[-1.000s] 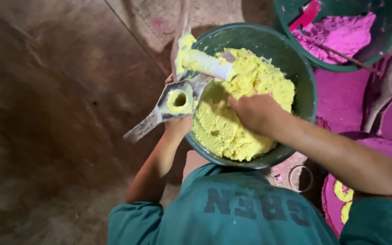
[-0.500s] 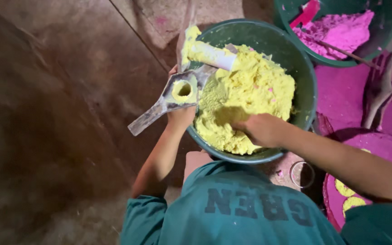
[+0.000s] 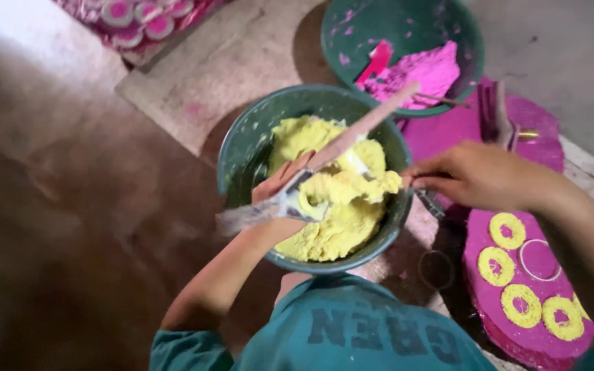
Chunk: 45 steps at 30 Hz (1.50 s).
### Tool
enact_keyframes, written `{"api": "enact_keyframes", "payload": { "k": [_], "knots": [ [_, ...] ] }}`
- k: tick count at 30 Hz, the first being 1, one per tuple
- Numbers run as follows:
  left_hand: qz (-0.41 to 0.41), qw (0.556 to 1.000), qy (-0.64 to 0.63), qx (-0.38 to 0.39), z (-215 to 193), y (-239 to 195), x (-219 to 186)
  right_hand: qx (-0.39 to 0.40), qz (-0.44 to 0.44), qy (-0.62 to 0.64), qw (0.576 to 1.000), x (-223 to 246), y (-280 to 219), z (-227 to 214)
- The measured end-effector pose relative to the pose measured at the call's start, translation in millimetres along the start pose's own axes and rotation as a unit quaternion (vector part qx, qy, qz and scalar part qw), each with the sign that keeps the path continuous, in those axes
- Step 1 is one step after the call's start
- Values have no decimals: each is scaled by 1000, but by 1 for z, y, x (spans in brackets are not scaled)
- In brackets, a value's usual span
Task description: The person scoops yellow and pink dough into a handheld press, then presses circular shapes onto a pink glittery mat. They repeat the process, arranging the yellow and pink circles in rows on the mat.
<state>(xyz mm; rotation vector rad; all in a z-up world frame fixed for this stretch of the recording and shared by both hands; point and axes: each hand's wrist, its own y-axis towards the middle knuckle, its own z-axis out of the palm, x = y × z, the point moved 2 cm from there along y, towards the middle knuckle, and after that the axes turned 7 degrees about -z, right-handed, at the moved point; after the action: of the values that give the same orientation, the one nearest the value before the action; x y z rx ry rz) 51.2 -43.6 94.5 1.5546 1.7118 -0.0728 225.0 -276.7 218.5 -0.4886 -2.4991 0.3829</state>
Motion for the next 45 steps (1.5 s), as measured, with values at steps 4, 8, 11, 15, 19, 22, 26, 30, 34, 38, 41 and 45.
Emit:
{"api": "enact_keyframes", "payload": {
  "k": [4,8,11,15,19,22,26,30,34,38,41,45],
  "knots": [
    [-92,993,-20,65,27,15,-9,-44,30,-208,977,46,19,-1],
    [-172,929,106,311,61,0,-1,-46,-78,-470,878,82,26,63],
    [-115,961,-32,250,63,-18,6,-39,-160,-500,850,75,3,81],
    [-71,977,93,175,48,-9,28,-103,-85,-420,898,67,-36,40],
    [-62,988,87,114,32,15,28,-134,-62,-419,896,83,-33,11],
    [-52,991,48,117,40,5,10,-91,-89,-469,874,85,18,48],
    [-76,983,27,165,40,4,3,-99,-144,-441,881,79,33,70],
    [-68,986,112,104,9,12,13,-112,-109,-362,919,82,-23,23],
    [-20,994,100,36,-12,21,9,-115,-70,-418,899,98,-33,9],
    [-16,999,5,31,3,12,-5,-84,-70,-550,828,114,26,52],
    [5,1000,1,-12,9,13,-1,-120,-123,-476,863,121,27,45],
    [-162,984,56,48,4,13,21,-106,-40,-361,926,118,-23,9]
  ]
}}
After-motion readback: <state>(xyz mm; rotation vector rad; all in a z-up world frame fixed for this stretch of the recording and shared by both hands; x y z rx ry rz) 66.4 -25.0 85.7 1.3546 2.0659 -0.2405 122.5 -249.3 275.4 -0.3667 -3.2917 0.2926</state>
